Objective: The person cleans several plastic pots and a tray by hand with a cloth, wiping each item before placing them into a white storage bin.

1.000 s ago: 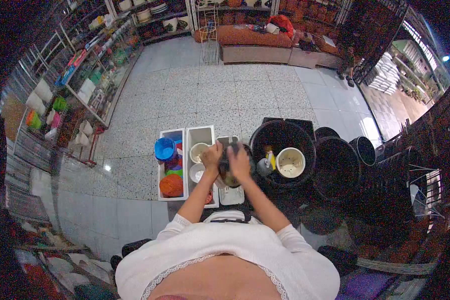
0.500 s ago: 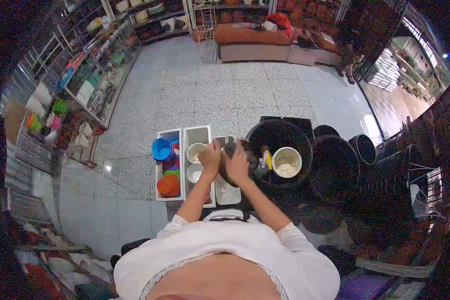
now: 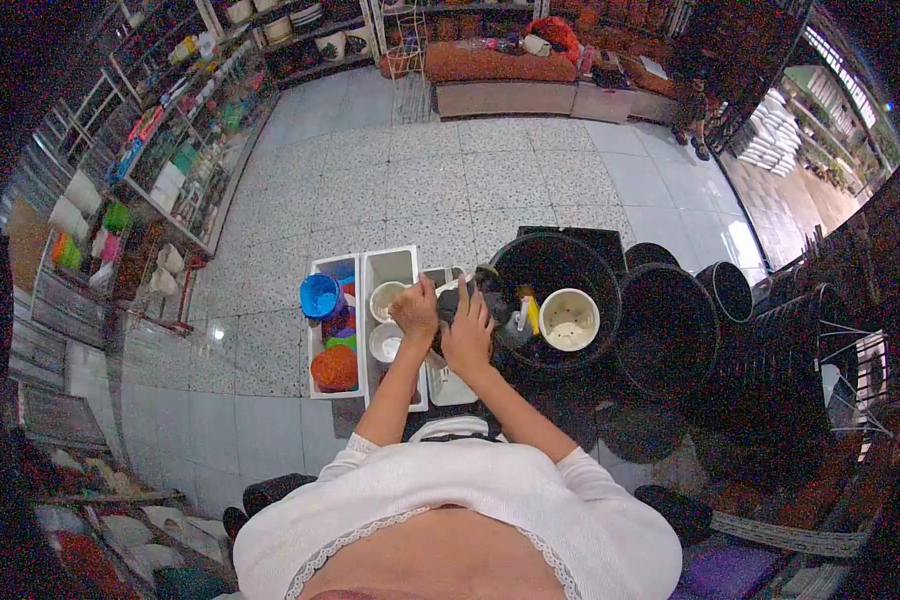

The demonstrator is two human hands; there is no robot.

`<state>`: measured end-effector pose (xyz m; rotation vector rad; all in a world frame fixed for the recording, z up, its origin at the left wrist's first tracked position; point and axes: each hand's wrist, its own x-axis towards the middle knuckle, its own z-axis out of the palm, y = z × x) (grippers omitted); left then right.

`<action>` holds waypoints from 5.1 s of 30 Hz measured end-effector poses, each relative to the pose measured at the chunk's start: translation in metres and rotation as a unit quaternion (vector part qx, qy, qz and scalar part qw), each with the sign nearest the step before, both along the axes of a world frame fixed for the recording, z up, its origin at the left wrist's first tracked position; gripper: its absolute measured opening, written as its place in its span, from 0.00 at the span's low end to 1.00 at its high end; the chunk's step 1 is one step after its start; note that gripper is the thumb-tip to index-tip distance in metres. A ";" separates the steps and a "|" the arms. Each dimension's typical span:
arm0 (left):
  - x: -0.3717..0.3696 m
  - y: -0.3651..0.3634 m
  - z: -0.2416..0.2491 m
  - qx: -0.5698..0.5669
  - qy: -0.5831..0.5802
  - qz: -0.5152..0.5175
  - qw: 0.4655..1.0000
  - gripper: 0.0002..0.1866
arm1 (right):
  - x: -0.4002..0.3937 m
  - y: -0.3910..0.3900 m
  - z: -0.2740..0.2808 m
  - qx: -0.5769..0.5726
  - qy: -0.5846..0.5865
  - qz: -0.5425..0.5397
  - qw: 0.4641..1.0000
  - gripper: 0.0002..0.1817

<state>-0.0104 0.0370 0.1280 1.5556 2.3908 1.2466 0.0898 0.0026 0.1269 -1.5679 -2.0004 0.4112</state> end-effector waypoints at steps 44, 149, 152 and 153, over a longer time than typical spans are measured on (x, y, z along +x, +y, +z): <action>-0.061 -0.035 -0.004 0.068 0.012 0.021 0.997 0.26 | -0.004 -0.025 -0.025 -0.061 0.128 0.061 0.988 0.45; -0.057 -0.008 0.010 0.217 -0.452 0.012 0.865 0.27 | 0.044 0.050 -0.049 -0.482 0.644 0.066 0.591 0.32; -0.058 -0.006 0.003 0.245 -0.497 -0.015 0.832 0.28 | 0.052 0.035 -0.006 -0.528 0.648 0.043 0.547 0.33; -0.056 -0.007 0.003 0.252 -0.518 -0.022 0.817 0.28 | 0.052 0.028 -0.008 -0.436 0.607 0.108 0.655 0.32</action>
